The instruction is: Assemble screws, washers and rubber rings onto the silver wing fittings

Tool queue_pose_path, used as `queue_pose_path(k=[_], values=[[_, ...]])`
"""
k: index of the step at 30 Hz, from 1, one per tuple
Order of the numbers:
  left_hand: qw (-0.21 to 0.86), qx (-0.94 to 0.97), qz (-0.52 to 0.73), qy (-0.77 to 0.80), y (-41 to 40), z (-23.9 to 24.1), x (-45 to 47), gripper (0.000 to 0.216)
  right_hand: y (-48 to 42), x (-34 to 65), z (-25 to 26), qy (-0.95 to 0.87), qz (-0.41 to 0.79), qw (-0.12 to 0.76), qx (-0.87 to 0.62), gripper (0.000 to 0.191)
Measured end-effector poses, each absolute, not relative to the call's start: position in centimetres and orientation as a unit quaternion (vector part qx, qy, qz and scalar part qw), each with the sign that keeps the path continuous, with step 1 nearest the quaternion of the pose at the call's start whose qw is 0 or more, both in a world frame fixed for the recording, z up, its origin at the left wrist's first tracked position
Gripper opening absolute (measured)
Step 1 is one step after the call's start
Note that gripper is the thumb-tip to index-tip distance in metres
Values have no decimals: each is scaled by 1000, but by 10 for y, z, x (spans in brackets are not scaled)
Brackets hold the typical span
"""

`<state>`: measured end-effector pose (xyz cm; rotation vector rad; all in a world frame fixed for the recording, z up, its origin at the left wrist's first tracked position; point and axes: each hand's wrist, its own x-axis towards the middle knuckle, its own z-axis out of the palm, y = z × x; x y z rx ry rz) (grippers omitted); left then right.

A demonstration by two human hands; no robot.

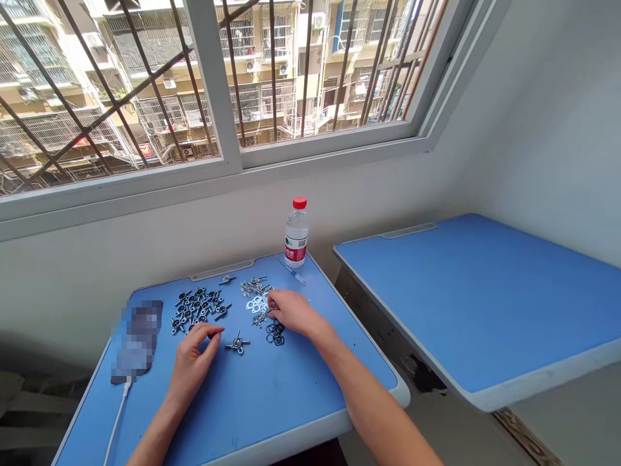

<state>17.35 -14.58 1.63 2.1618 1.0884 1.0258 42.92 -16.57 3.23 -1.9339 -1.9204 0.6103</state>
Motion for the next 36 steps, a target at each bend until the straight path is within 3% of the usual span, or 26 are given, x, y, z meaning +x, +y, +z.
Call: queue_pose_path(k=[8, 14, 28, 32, 36], values=[[263, 791, 383, 398, -147, 20, 174, 23, -172, 429, 44, -653, 225, 242, -682, 9], [275, 802, 381, 368, -151, 23, 175, 20, -179, 399, 44, -601, 398, 396, -568, 9], [296, 832, 339, 325, -155, 21, 182, 26, -185, 375, 40, -640, 441, 380, -502, 17], [248, 837, 364, 325, -156, 21, 182, 25, -185, 370, 36, -631, 422, 402, -512, 12], [101, 845, 407, 332, -158, 23, 181, 22, -187, 365, 35, -615, 376, 421, -550, 15]])
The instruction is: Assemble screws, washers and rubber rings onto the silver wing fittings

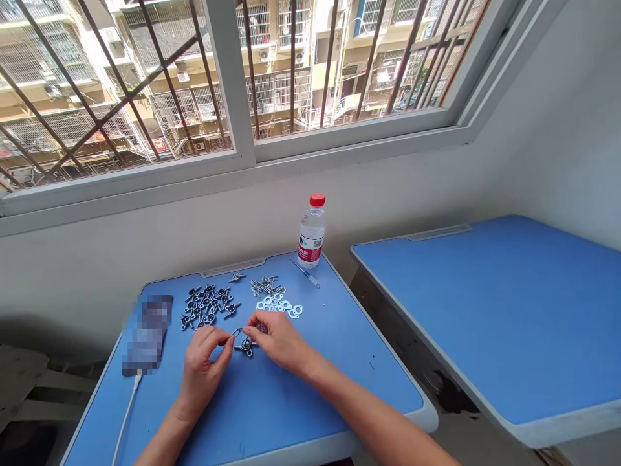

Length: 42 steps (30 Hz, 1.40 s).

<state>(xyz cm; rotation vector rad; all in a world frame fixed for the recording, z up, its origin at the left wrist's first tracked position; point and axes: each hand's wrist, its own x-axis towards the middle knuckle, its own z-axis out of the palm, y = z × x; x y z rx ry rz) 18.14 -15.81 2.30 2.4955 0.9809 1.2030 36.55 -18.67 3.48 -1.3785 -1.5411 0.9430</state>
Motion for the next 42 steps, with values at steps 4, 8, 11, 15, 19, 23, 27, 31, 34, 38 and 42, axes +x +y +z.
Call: queue_pose_path(k=[4, 8, 11, 15, 19, 23, 27, 31, 34, 38, 42], values=[[-5, 873, 390, 294, -162, 23, 181, 17, -190, 361, 37, -643, 389, 390, -532, 19], [-26, 876, 398, 272, -163, 19, 180, 18, -193, 357, 41, -658, 399, 381, -512, 15], [13, 887, 392, 245, -162, 16, 180, 18, -194, 355, 44, -661, 403, 380, -506, 14], [105, 885, 396, 222, -162, 18, 182, 16, -196, 356, 47, -655, 421, 380, -499, 13], [168, 870, 406, 224, -162, 20, 182, 13, -197, 358, 45, -662, 429, 365, -495, 12], [207, 857, 408, 239, -161, 20, 182, 10, -196, 361, 43, -669, 425, 362, -491, 12], [311, 818, 411, 254, -158, 20, 182, 9, -192, 366, 44, -644, 430, 390, -499, 15], [401, 765, 417, 283, -156, 17, 183, 9, -189, 369, 42, -640, 412, 390, -518, 16], [412, 747, 413, 319, -157, 14, 182, 5, -189, 368, 41, -663, 359, 399, -522, 12], [393, 746, 415, 341, -156, 14, 181, 10, -187, 370, 39, -695, 300, 417, -503, 12], [351, 761, 388, 384, -153, 15, 178, 29, -181, 379, 32, -663, 270, 436, -546, 14]])
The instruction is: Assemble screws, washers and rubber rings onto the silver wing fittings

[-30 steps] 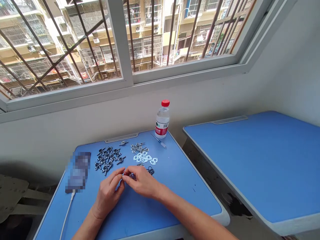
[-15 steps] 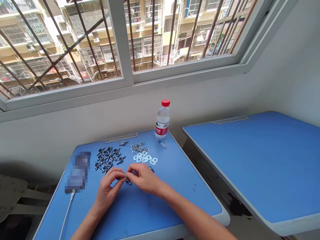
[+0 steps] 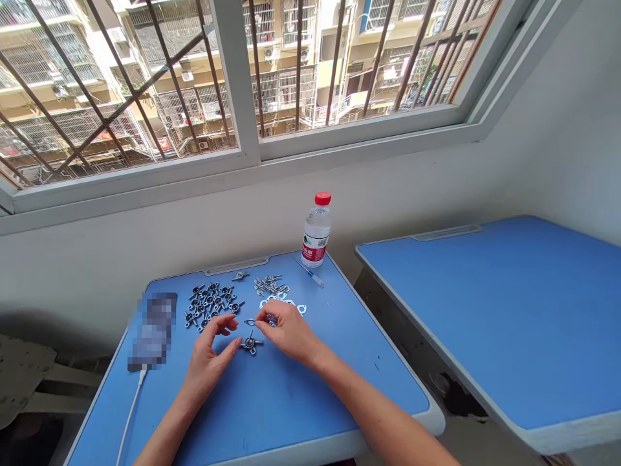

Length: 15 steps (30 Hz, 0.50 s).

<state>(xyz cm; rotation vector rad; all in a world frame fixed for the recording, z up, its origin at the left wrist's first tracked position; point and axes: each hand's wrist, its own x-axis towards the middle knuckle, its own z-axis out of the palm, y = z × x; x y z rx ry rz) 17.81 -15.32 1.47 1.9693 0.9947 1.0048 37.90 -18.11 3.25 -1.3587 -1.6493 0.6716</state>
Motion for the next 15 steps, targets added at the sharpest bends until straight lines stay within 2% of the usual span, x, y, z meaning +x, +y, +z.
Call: queue_pose_path(k=[5, 15], values=[[345, 804, 297, 383, -151, 5, 178, 49, -177, 383, 22, -691, 222, 377, -576, 19], [302, 834, 274, 372, -147, -7, 180, 45, -178, 383, 12, -811, 136, 298, -484, 19]])
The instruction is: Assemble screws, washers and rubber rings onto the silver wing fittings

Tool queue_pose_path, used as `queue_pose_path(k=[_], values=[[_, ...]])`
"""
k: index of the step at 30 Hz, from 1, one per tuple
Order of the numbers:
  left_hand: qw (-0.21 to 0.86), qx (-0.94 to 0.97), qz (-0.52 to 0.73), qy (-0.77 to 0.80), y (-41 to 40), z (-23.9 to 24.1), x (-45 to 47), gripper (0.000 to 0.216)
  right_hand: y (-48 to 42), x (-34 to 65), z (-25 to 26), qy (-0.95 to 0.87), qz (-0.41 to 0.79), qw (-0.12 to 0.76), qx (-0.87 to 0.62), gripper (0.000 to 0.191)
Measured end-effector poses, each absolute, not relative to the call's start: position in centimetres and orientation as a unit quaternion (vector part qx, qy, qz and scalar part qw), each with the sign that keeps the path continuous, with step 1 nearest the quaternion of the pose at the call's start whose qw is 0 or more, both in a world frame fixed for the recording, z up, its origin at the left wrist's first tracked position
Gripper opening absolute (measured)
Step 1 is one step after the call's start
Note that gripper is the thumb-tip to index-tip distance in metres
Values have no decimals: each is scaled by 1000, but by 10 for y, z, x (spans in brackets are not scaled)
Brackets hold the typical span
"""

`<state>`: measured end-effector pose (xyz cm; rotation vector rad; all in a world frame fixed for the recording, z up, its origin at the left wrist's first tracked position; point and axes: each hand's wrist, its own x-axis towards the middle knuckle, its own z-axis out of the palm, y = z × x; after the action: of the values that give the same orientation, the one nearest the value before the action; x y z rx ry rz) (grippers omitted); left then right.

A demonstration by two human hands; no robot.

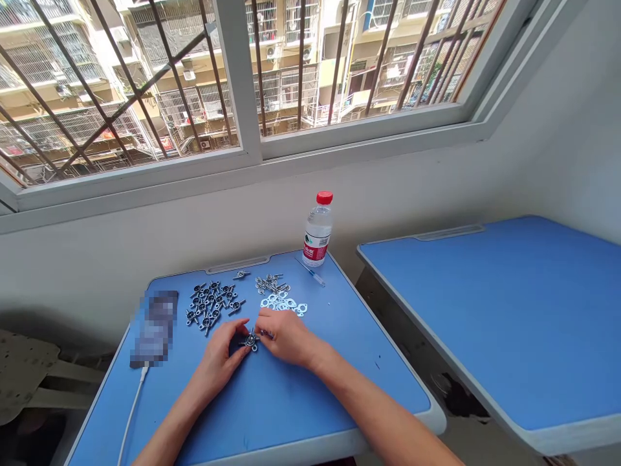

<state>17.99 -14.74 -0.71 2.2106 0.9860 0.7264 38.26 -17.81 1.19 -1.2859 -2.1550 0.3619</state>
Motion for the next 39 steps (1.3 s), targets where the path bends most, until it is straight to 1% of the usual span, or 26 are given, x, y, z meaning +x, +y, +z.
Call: queue_pose_path(k=[2, 6, 10, 17, 20, 23, 30, 35, 39], values=[[294, 839, 273, 367, -148, -4, 181, 39, -179, 384, 13, -838, 106, 276, -459, 20], [282, 849, 265, 361, -150, 5, 182, 19, -180, 386, 17, -867, 52, 227, -441, 23], [271, 851, 257, 369, -153, 10, 183, 13, -181, 388, 20, -872, 47, 221, -434, 24], [217, 862, 243, 387, -155, 9, 183, 13, -180, 391, 22, -864, 93, 218, -444, 29], [195, 867, 233, 394, -157, 11, 183, 17, -181, 393, 24, -856, 104, 208, -462, 28], [158, 878, 228, 390, -160, 14, 184, 19, -182, 393, 28, -851, 100, 179, -483, 24], [60, 899, 231, 366, -162, 9, 186, 8, -184, 386, 32, -848, 89, 111, -510, 9], [25, 903, 233, 360, -163, 7, 186, 11, -188, 383, 34, -846, 92, 107, -514, 7], [25, 901, 242, 359, -166, 9, 185, 9, -192, 382, 36, -843, 105, 97, -518, 6]])
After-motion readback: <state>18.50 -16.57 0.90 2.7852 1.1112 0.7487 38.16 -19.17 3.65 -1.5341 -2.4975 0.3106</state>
